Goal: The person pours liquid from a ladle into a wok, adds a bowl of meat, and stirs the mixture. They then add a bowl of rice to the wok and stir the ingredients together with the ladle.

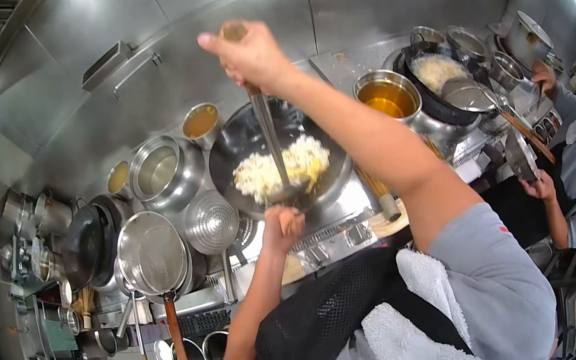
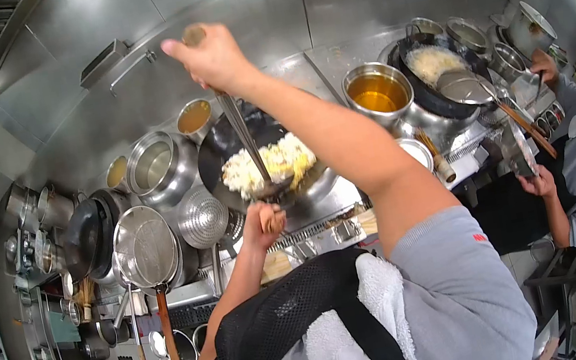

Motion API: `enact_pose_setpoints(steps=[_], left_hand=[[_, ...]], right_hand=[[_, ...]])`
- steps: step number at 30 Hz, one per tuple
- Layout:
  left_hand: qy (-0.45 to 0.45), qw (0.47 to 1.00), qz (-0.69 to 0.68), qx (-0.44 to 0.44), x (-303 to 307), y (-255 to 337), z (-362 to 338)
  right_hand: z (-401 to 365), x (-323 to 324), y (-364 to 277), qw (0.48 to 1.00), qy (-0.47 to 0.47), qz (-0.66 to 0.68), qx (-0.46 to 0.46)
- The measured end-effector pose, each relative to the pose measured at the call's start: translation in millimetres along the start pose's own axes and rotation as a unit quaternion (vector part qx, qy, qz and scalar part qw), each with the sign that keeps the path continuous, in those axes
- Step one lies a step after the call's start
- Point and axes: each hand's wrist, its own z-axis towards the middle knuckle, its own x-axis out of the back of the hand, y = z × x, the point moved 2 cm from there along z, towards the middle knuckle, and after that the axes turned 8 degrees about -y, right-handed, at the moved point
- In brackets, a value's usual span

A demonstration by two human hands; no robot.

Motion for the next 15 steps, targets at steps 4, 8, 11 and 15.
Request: enact_pose_setpoints(steps=[4,8,11,15], left_hand=[[-0.118,0.991,-0.061,-0.019,83,-51,-3],[0.106,0.991,0.056,-0.065,46,-60,-40],[0.074,0.996,0.001,-0.042,72,-25,18],[0.084,0.996,-0.033,-0.006,78,2,82]], right_hand=[[-5,39,46,0.998,0.039,0.030,0.037],[5,57,-7,0.997,0.023,0.076,0.025],[17,57,-55,0.998,0.016,0.053,0.013],[28,61,-109,0.994,-0.011,0.051,0.093]])
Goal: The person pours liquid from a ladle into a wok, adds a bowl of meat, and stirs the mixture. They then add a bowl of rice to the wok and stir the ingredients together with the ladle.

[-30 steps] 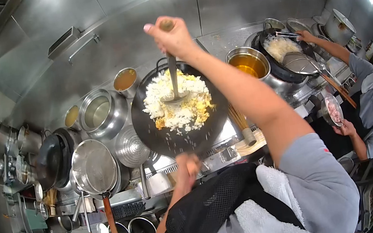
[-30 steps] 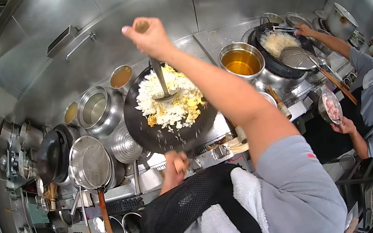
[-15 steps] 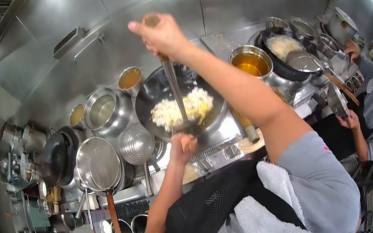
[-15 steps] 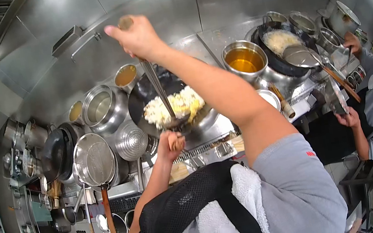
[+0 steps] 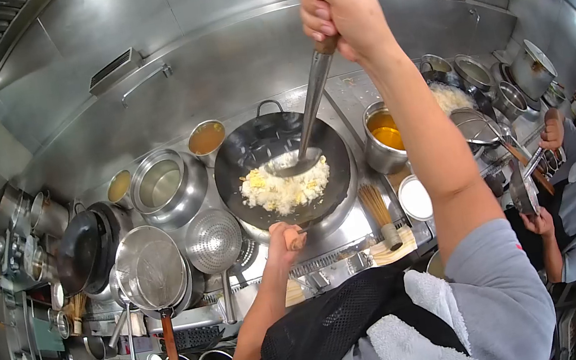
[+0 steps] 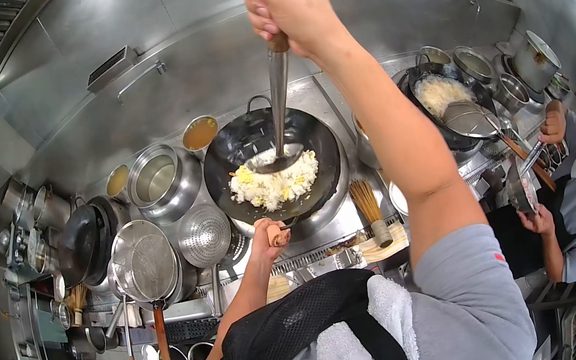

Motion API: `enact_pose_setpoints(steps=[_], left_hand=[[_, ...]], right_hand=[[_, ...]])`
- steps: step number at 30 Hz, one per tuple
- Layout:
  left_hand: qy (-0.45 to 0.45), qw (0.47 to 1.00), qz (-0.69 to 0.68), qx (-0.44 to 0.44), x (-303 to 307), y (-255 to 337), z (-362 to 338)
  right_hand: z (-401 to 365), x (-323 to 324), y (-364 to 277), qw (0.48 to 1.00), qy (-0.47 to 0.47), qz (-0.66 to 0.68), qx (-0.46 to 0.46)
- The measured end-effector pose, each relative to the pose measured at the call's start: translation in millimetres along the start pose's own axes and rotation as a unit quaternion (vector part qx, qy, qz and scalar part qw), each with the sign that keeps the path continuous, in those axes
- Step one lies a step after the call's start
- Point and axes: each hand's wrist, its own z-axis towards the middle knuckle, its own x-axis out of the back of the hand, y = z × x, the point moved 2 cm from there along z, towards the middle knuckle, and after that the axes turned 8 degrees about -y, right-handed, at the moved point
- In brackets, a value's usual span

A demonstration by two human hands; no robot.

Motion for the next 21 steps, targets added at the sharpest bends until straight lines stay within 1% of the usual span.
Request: enact_pose_setpoints(steps=[1,3,4,5,7,8,9,10,11,12,13,14,15,16,17,18,19,20,21], left_hand=[[0.000,1.000,-0.001,-0.001,-15,5,-4],[0.012,1.000,0.026,0.010,-36,3,-24],[0.001,1.000,-0.001,0.028,-39,4,-28],[0.006,0.999,-0.002,0.033,-46,1,-41],[0.059,0.997,0.038,0.026,-73,14,-52],[0.024,0.999,0.003,0.040,-58,13,-42],[0.026,0.999,0.004,0.040,-56,12,-38],[0.054,0.998,0.026,0.030,-55,11,-34],[0.084,0.995,0.048,0.021,-52,9,-31],[0.047,0.998,0.036,0.031,-45,9,-25],[0.049,0.997,0.038,0.036,-42,9,-25],[0.045,0.998,0.026,0.045,-41,8,-24],[0.039,0.998,0.013,0.052,-41,8,-23],[0.036,0.998,0.017,0.056,-42,11,-19],[0.028,0.999,0.026,0.032,-44,12,-13],[0.032,0.999,0.031,0.015,-34,5,-20],[0.026,0.999,0.023,0.020,-32,5,-17],[0.036,0.999,0.026,0.021,-38,6,-19],[0.047,0.998,0.029,0.021,-44,6,-24]], right_hand=[[-2,2,13,1.000,-0.001,0.001,0.000],[-25,18,83,0.994,0.089,-0.047,-0.049],[-44,29,146,0.994,0.080,-0.027,-0.063],[-62,34,194,0.994,0.073,-0.005,-0.078],[-34,28,182,0.996,0.054,0.005,-0.066],[-31,22,174,0.997,0.048,0.018,-0.065],[-22,10,151,0.996,0.049,0.019,-0.065],[-13,-7,120,0.998,0.018,0.019,-0.058],[-11,-19,107,0.998,-0.013,0.018,-0.052],[-17,-25,113,0.998,-0.029,0.021,-0.042],[-25,-29,127,0.998,-0.042,0.025,-0.033],[-39,-22,186,0.996,-0.042,-0.007,-0.074],[-55,-11,228,0.997,-0.004,-0.071,-0.015],[-54,2,229,0.997,0.001,-0.064,-0.041],[-46,19,227,0.996,-0.001,-0.058,-0.068],[-39,28,205,0.992,0.046,-0.058,-0.097],[-28,42,186,0.991,0.057,-0.019,-0.122],[-16,52,163,0.992,0.059,-0.001,-0.113],[-9,58,139,0.995,0.044,-0.013,-0.090]])
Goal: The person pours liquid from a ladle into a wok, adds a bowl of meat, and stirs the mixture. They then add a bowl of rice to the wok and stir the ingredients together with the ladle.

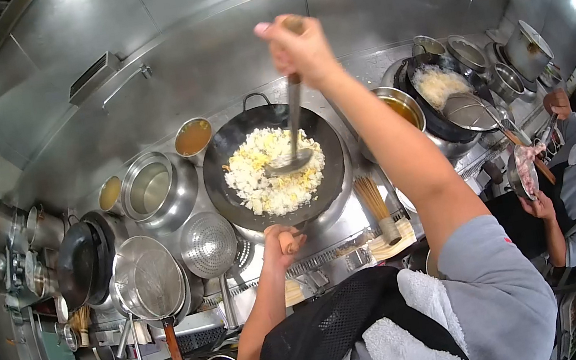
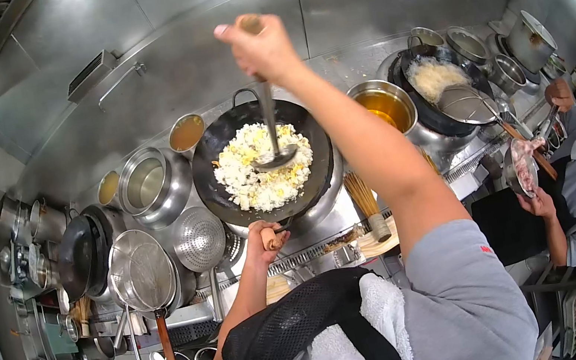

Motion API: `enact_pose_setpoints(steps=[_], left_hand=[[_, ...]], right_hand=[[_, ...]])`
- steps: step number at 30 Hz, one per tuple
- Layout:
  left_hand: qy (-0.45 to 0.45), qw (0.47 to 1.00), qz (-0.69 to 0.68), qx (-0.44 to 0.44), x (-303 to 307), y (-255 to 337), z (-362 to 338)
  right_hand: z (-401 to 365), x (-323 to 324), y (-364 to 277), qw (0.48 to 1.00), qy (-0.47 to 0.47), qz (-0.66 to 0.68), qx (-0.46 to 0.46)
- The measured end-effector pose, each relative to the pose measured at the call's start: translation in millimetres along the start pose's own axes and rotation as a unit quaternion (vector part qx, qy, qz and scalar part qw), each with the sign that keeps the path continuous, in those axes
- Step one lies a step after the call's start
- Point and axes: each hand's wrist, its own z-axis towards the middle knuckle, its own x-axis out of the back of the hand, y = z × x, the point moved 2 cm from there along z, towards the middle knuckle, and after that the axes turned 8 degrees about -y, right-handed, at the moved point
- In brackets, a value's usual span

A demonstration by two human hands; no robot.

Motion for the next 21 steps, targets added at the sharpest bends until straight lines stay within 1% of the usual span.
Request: enact_pose_setpoints(steps=[2,4,5,6,7,8,9,10,11,12,13,14,15,16,17,18,20,21], left_hand=[[-0.011,1.000,0.012,-0.018,-1,1,2],[-0.016,0.999,0.022,-0.027,5,-3,-4],[-0.009,1.000,-0.002,-0.024,4,-5,-6],[-0.005,0.999,-0.026,-0.024,-1,-4,-4],[-0.024,0.999,-0.015,-0.037,-2,-9,-12],[-0.011,0.998,-0.069,0.003,0,-15,-23],[-0.019,0.998,-0.051,0.009,-12,-20,-57],[-0.031,0.999,-0.029,0.011,-25,-25,-91],[0.021,0.999,-0.027,0.005,-18,-37,-101],[0.073,0.997,0.021,-0.031,-46,-37,-128],[0.005,1.000,-0.004,-0.011,-36,-36,-115],[-0.060,0.998,-0.031,0.013,-13,-39,-93],[-0.087,0.994,-0.051,0.032,-4,-36,-63],[-0.095,0.994,-0.047,0.008,-23,-26,-58],[-0.056,0.997,-0.039,-0.029,-22,-32,-58],[-0.022,0.997,-0.029,-0.066,-22,-37,-58],[-0.110,0.992,-0.052,-0.041,14,-66,-86],[-0.036,0.997,-0.014,-0.063,33,-87,-103]], right_hand=[[-16,8,-20,1.000,-0.017,0.009,0.018],[-36,14,58,0.999,0.023,0.018,-0.016],[-45,8,66,0.998,0.035,0.047,-0.005],[-39,3,65,0.998,0.030,0.046,-0.007],[-34,-1,61,0.998,0.046,0.044,-0.003],[-33,-4,57,0.997,0.058,0.043,0.000],[-27,-16,27,0.999,0.025,0.031,-0.016],[-17,-28,-6,0.998,-0.013,0.063,-0.028],[-12,-40,-35,0.993,-0.051,0.095,-0.041],[-13,-54,-62,0.993,-0.055,0.099,-0.038],[-18,-69,-84,0.992,-0.068,0.101,-0.039],[-27,-80,-90,0.991,-0.078,0.103,-0.044],[-35,-86,-75,0.993,-0.062,0.087,-0.057],[-45,-88,-34,0.997,-0.054,0.030,-0.043],[-53,-80,8,0.998,-0.051,0.025,-0.015],[-56,-71,30,0.999,-0.047,0.016,0.016],[-49,-55,15,0.999,-0.033,0.019,0.030],[-47,-49,5,0.998,-0.021,0.029,0.042]])
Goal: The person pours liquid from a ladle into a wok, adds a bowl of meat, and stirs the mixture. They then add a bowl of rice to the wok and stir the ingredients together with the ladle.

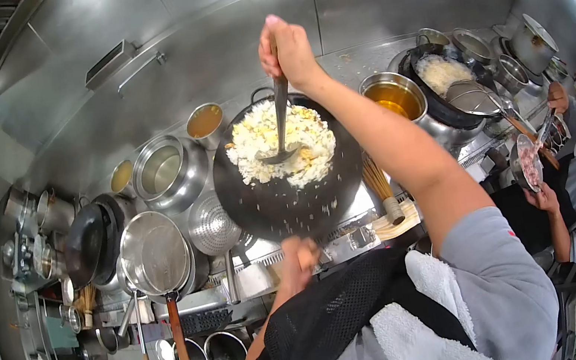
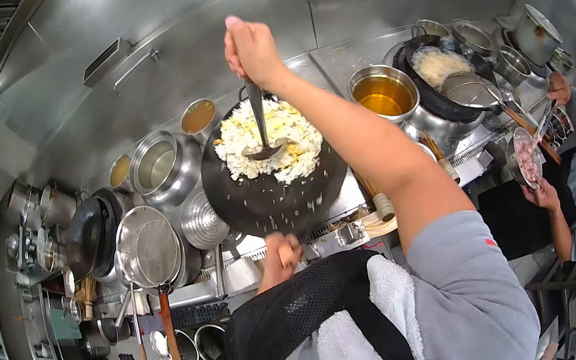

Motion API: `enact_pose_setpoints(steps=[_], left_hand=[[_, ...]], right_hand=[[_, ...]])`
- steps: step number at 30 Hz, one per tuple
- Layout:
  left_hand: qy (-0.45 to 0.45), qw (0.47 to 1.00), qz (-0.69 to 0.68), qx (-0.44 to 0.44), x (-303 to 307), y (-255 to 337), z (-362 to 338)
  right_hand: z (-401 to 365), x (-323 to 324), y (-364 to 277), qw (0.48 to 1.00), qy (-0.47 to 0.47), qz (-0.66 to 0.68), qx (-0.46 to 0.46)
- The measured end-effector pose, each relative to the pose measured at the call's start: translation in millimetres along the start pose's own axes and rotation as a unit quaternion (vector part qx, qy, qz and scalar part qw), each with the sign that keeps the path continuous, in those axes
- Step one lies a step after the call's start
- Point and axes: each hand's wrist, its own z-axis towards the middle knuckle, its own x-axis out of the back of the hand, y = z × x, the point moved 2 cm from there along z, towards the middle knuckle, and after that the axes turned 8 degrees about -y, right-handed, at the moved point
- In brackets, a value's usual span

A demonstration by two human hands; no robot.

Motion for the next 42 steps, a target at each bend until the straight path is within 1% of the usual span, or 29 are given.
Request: enact_pose_setpoints(steps=[1,3,4,5,7,9,10,11,12,13,14,16,17,19,20,21,23,24,25,27,29,30,32,33,34,37,39,40,42], left_hand=[[-0.005,1.000,0.003,0.002,-4,-6,-16],[0.083,0.994,0.065,0.010,-22,-6,-40],[-0.056,0.998,0.010,-0.009,10,-1,-10],[-0.096,0.994,-0.035,0.034,7,12,10],[-0.005,1.000,0.010,0.014,-28,42,23],[-0.015,0.999,-0.019,0.036,-47,50,-6],[0.041,0.998,0.025,0.040,-46,49,-13],[0.026,0.997,0.056,0.044,-48,48,-13],[-0.020,0.998,0.045,0.041,-48,51,-7],[-0.060,0.997,0.031,0.041,-43,53,5],[-0.093,0.992,-0.023,0.085,-32,58,32],[-0.057,0.998,0.007,0.024,-36,52,38],[-0.061,0.998,0.011,0.001,-39,48,32],[-0.190,0.979,-0.049,0.048,16,12,7],[0.023,0.994,0.101,-0.025,-2,2,-25],[0.022,0.994,0.103,-0.025,-3,5,-21],[0.021,1.000,0.016,0.003,1,15,-6],[-0.054,0.998,-0.014,0.021,14,28,25],[-0.014,0.999,-0.029,0.000,-7,41,39],[-0.044,0.999,0.024,0.017,-20,62,74],[-0.030,0.999,0.018,0.008,-23,66,92],[-0.016,1.000,0.014,0.007,-22,69,106],[-0.010,0.999,0.011,0.031,-10,67,121],[-0.007,0.999,0.017,0.038,-13,67,124],[0.003,0.999,0.010,0.037,-11,65,127],[0.000,0.996,-0.021,0.081,-2,60,122],[0.010,0.999,0.007,0.036,-26,69,111],[-0.019,0.999,0.026,0.028,-16,67,119],[-0.008,0.999,0.026,0.037,-15,69,118]], right_hand=[[1,-1,-15,1.000,0.003,-0.004,0.004],[11,-11,-51,0.999,-0.007,0.024,-0.038],[11,-16,-57,0.998,-0.003,0.023,-0.062],[12,-20,-60,0.998,0.000,0.023,-0.066],[16,-27,-65,0.991,-0.014,0.056,-0.119],[26,-38,-93,0.991,-0.021,0.039,-0.129],[30,-42,-102,0.987,-0.039,0.059,-0.144],[31,-47,-105,0.982,-0.054,0.083,-0.161],[27,-50,-100,0.982,-0.051,0.084,-0.162],[19,-53,-91,0.991,-0.035,0.053,-0.118],[10,-55,-76,0.997,-0.019,0.021,-0.077],[-14,-33,3,0.999,0.020,-0.014,-0.042],[-18,-20,15,0.997,0.049,-0.035,-0.038],[-16,-5,-6,0.999,0.034,-0.011,-0.034],[-15,-3,-19,0.999,0.027,0.018,-0.030],[-13,-4,-29,0.999,0.028,0.017,-0.029],[-2,-10,-53,0.995,0.000,0.048,-0.082],[4,-14,-68,0.995,0.004,0.041,-0.094],[12,-15,-82,0.994,0.002,0.042,-0.097],[31,-15,-111,0.995,-0.010,0.075,-0.066],[41,-10,-133,0.995,-0.019,0.092,-0.027],[35,-5,-133,0.999,-0.041,0.024,0.019],[24,18,-56,0.999,0.015,0.000,0.033],[11,25,15,0.970,0.075,-0.186,0.137],[-9,37,61,1.000,0.026,-0.007,0.013],[15,26,41,0.999,0.020,0.024,-0.004],[32,-4,-6,0.999,0.004,0.030,0.009],[36,-16,-17,0.999,-0.013,0.034,0.022],[22,-29,13,0.998,-0.044,0.004,0.053]])
